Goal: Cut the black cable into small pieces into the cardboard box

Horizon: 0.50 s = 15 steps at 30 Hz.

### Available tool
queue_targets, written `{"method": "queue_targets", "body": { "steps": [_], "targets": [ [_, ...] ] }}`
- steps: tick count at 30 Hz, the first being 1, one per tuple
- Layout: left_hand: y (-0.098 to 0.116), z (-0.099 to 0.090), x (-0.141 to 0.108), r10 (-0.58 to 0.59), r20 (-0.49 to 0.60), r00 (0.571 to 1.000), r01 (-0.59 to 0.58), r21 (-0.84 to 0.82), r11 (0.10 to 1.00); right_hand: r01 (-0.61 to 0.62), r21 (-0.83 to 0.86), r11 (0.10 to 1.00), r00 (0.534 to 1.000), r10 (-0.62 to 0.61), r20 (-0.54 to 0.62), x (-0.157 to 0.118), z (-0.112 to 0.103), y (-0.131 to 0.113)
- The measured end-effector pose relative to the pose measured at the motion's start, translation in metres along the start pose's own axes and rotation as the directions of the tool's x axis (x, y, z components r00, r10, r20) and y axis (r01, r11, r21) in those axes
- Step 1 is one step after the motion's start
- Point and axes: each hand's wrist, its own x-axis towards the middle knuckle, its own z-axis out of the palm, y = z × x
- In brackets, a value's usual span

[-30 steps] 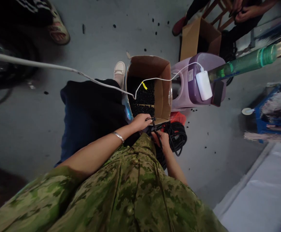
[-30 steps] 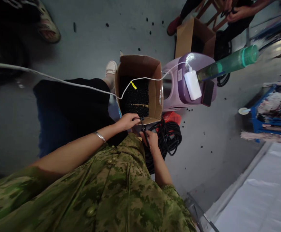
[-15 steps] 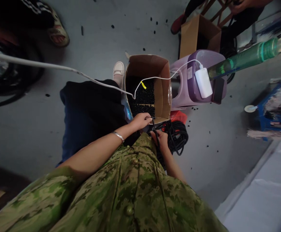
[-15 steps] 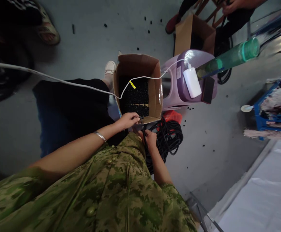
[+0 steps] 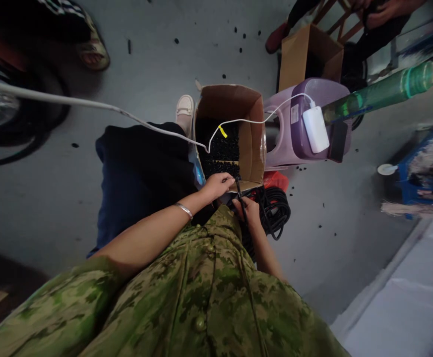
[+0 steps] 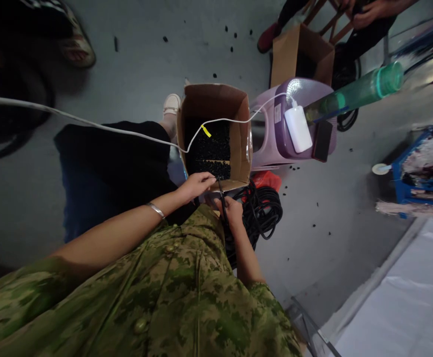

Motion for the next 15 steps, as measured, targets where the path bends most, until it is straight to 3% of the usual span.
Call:
{"method": "queue_targets", "body": {
  "steps": [5,15],
  "targets": [
    [-0.002,0.0,0.001,0.023,0.01,1.0,-0.023,0.048,0.999,0.052,0.163,0.985,0.989,-0.073,0.13,0.003,-0.005,-0.002],
    [0.0,-0.003,0.002,0.088,0.042,0.995,-0.095,0.219,0.971,0.023,0.071,0.997,0.991,-0.032,0.131,0.01,-0.012,-0.003]
  ]
}}
